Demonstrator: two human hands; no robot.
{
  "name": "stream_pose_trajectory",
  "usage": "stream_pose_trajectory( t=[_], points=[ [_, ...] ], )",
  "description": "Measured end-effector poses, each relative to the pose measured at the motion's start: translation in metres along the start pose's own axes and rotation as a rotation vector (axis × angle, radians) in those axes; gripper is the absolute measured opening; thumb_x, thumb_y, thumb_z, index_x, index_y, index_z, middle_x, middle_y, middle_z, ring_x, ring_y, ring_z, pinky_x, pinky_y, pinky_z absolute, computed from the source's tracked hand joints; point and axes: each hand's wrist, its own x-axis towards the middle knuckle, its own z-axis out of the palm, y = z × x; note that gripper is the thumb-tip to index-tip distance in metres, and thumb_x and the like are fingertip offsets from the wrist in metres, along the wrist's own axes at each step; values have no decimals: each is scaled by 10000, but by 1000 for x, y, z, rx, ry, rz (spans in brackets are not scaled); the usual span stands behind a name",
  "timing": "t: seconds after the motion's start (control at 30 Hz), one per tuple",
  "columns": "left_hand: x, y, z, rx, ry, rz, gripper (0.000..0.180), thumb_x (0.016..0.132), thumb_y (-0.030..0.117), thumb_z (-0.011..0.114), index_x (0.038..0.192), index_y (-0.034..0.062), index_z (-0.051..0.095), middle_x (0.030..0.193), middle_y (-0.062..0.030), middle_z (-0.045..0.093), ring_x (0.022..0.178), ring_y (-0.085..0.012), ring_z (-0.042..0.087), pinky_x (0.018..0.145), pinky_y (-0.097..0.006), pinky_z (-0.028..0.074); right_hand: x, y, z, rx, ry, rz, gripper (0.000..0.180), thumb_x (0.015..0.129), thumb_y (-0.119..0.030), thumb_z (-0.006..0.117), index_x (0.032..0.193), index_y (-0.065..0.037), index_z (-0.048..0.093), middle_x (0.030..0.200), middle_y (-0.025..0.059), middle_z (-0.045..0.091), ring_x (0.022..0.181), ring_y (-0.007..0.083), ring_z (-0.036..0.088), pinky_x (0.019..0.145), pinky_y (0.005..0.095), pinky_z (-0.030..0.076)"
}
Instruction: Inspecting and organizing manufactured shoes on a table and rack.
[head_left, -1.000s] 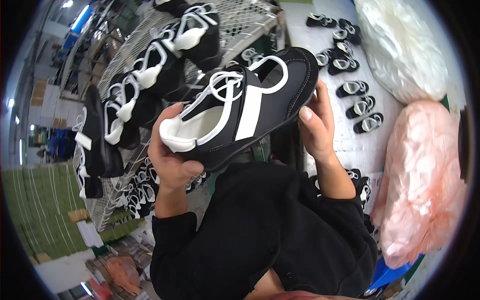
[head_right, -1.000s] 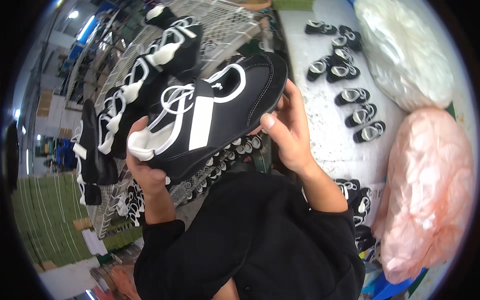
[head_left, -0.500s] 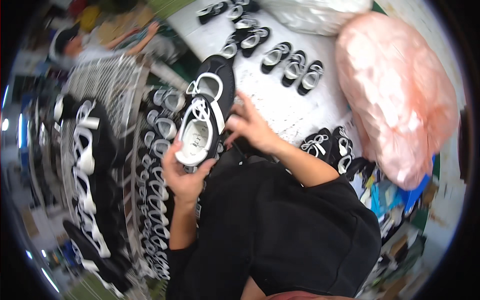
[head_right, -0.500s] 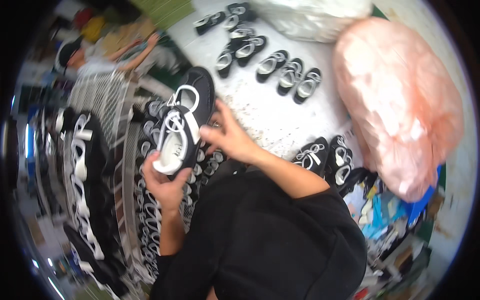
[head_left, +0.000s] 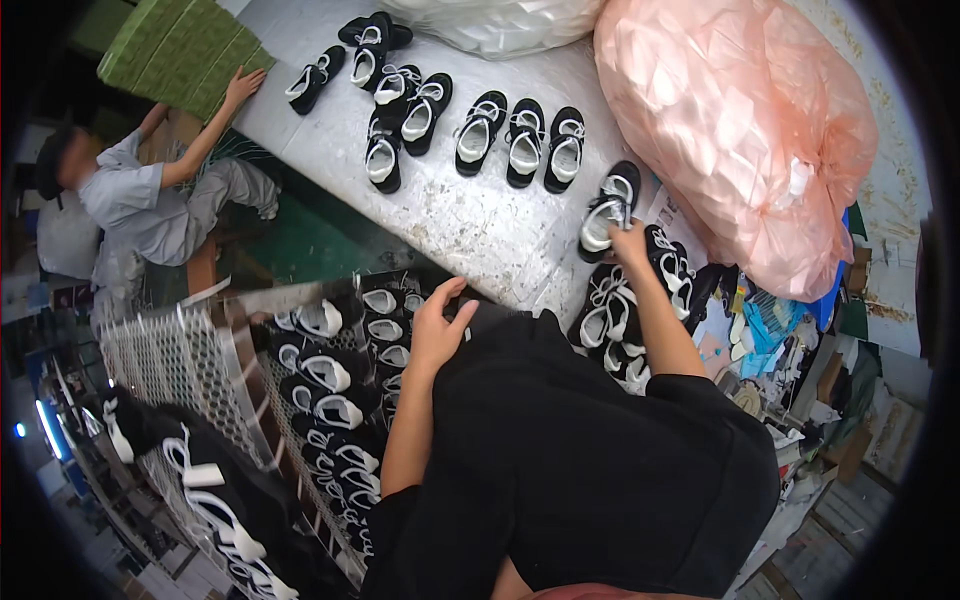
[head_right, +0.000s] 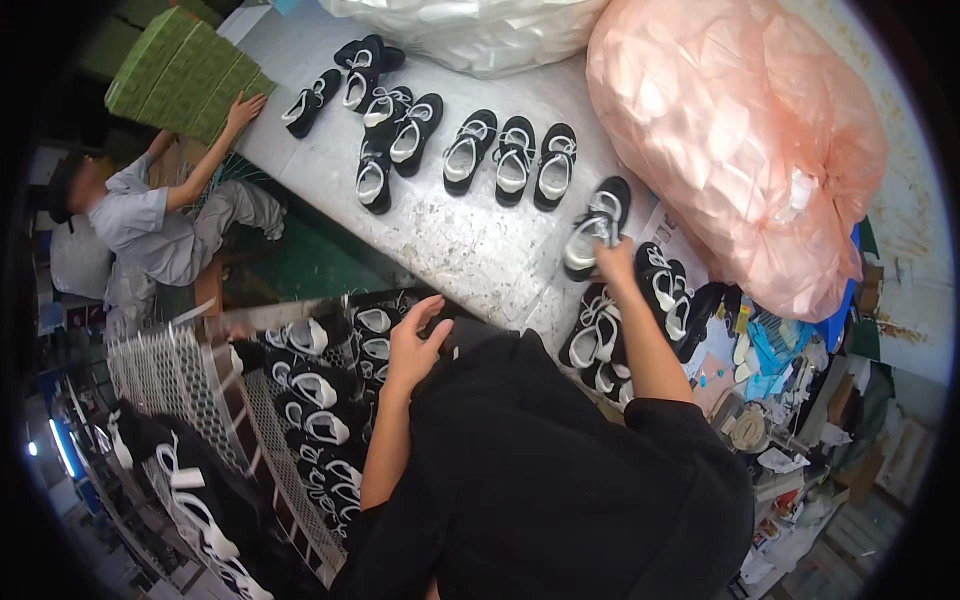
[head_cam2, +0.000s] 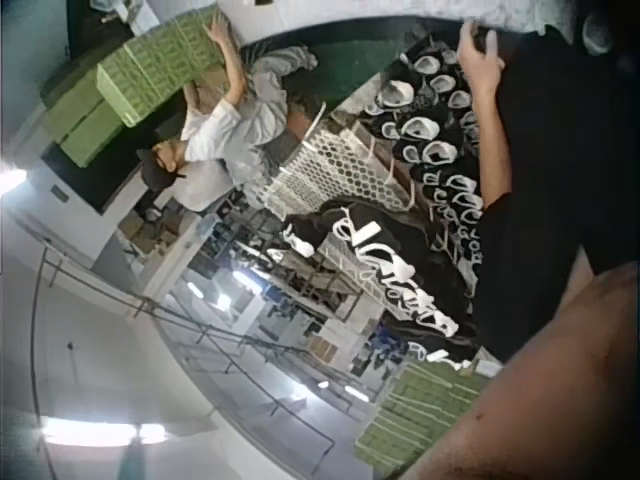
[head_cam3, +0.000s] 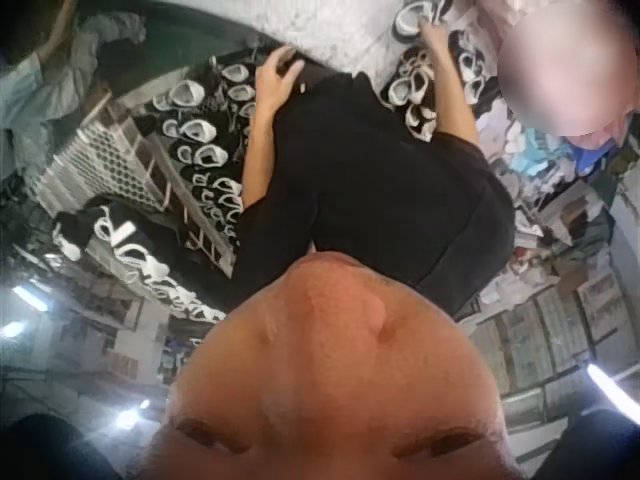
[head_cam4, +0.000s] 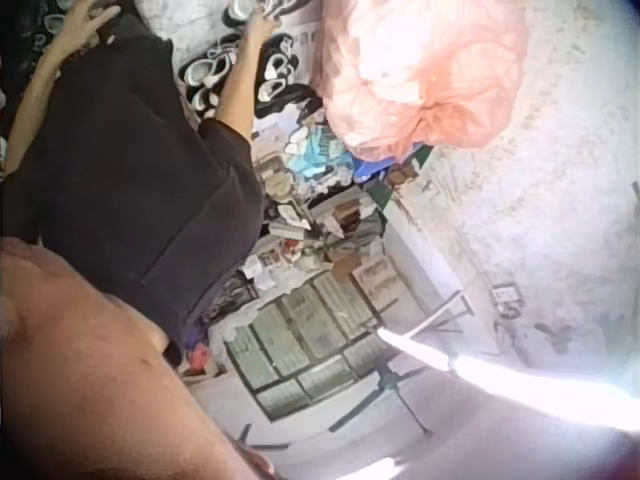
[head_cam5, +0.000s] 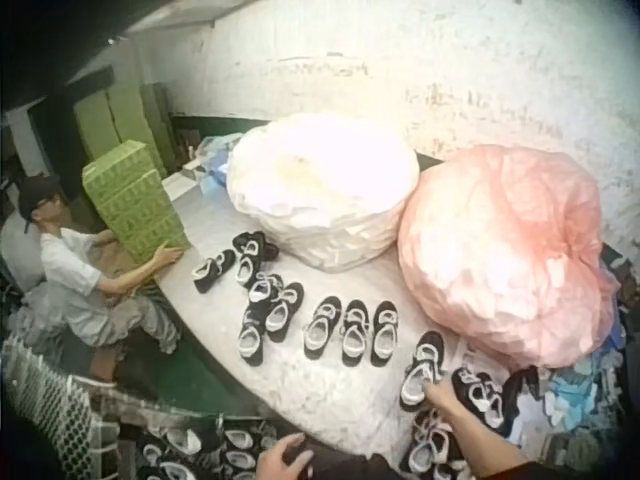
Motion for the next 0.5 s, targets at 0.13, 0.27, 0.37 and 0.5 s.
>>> stream_pose_trajectory(
  t=[0.13,0.27,0.37,0.5],
  points=[
    [52,-31,-4,3,55,-155,366,913,152,725,1229,-12,641,1163,-191,714,1076,-266,696,952,-367,529,104,34,-25,7,-35,60,492,865,-119,599,1311,49,476,1185,203,626,1001,326,669,753,523,617],
    [131,-10,7,328,10,-80,351,900,143,712,1217,14,638,1171,-201,684,1104,-333,654,973,-413,501,170,34,2,-12,-15,-7,452,882,-127,558,1319,-13,538,1128,153,652,922,269,673,693,426,600],
    [190,-7,35,524,-29,143,396,896,158,700,1254,22,599,1225,-208,631,1177,-381,577,1020,-447,446,182,20,27,32,-13,-163,524,877,-118,567,1390,-14,539,1112,149,661,894,230,666,706,351,574],
    [262,-8,76,781,-47,332,541,902,258,701,1335,-1,505,1299,-239,562,1283,-433,460,1110,-518,321,196,24,36,-52,-35,-147,642,870,-106,597,1456,90,424,1224,234,640,1047,317,639,934,404,501]
  ],
)
